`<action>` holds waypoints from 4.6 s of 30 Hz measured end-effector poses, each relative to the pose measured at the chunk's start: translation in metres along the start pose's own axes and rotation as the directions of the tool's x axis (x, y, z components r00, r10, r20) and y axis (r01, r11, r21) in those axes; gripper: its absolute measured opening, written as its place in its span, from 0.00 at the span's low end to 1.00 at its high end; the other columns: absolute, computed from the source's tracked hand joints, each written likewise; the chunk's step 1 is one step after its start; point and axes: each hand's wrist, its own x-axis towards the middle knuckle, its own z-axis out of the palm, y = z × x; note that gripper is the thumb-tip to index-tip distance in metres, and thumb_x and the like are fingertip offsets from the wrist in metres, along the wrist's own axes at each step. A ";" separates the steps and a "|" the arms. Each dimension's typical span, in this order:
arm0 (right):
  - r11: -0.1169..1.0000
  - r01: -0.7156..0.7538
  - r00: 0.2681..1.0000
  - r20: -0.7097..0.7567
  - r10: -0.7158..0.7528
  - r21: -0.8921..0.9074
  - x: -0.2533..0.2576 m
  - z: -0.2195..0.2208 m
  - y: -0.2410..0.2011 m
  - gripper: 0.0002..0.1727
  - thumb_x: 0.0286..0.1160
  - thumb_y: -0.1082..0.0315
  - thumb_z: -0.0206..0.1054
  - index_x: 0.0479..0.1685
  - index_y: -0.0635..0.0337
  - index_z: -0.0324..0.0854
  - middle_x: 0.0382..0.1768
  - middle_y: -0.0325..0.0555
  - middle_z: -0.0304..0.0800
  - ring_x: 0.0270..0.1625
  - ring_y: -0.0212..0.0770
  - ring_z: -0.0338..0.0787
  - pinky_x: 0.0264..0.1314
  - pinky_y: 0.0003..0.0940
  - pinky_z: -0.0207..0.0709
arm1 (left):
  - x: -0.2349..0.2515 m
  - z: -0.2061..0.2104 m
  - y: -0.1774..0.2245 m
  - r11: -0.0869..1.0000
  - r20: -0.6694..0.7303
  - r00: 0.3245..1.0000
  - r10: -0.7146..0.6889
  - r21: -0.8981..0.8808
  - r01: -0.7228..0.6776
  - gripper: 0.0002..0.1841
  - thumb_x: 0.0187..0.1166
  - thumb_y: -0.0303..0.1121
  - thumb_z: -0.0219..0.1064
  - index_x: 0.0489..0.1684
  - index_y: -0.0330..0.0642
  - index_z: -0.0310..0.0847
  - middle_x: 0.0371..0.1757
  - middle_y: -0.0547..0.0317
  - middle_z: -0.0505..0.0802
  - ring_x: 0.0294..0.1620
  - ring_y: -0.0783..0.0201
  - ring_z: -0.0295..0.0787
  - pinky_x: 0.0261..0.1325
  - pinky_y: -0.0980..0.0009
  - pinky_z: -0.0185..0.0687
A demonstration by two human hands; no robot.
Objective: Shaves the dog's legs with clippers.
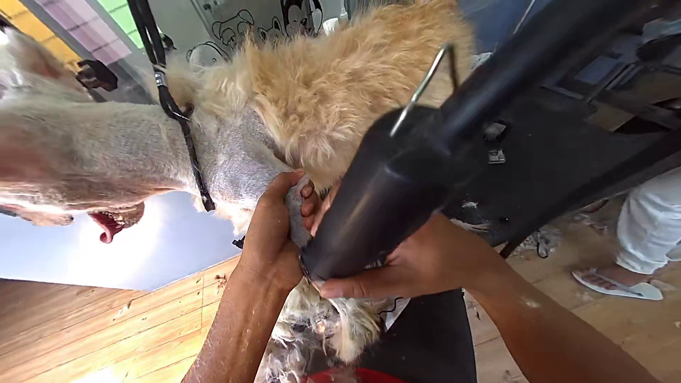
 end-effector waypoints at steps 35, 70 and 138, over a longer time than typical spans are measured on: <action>0.574 0.479 0.557 -0.736 0.386 0.664 -0.096 0.119 0.035 0.29 0.75 0.68 0.75 0.76 0.49 0.73 0.70 0.56 0.84 0.78 0.58 0.81 0.82 0.56 0.73 | 0.013 0.003 0.007 0.996 0.067 0.997 0.046 -0.076 -0.041 0.22 0.92 0.47 0.44 0.23 0.52 0.70 0.17 0.70 0.69 0.15 0.74 0.67 0.26 0.82 0.71; 0.467 0.218 0.829 -0.415 0.376 0.857 -0.113 0.089 0.026 0.33 0.64 0.62 0.82 0.71 0.47 0.72 0.54 0.52 0.90 0.56 0.55 0.93 0.59 0.52 0.90 | 0.013 -0.002 0.012 0.990 0.153 0.987 0.042 -0.142 -0.020 0.26 0.93 0.50 0.39 0.24 0.49 0.72 0.17 0.69 0.71 0.15 0.73 0.68 0.25 0.79 0.72; 0.902 -0.421 0.855 -0.375 0.358 -0.100 -0.027 0.076 -0.051 0.27 0.63 0.57 0.84 0.62 0.46 0.81 0.51 0.36 0.94 0.54 0.38 0.94 0.58 0.34 0.92 | 0.015 -0.070 -0.083 0.484 0.515 0.768 0.380 -0.819 0.309 0.06 0.94 0.36 0.47 0.47 0.50 0.67 0.27 0.71 0.74 0.18 0.85 0.68 0.21 0.94 0.62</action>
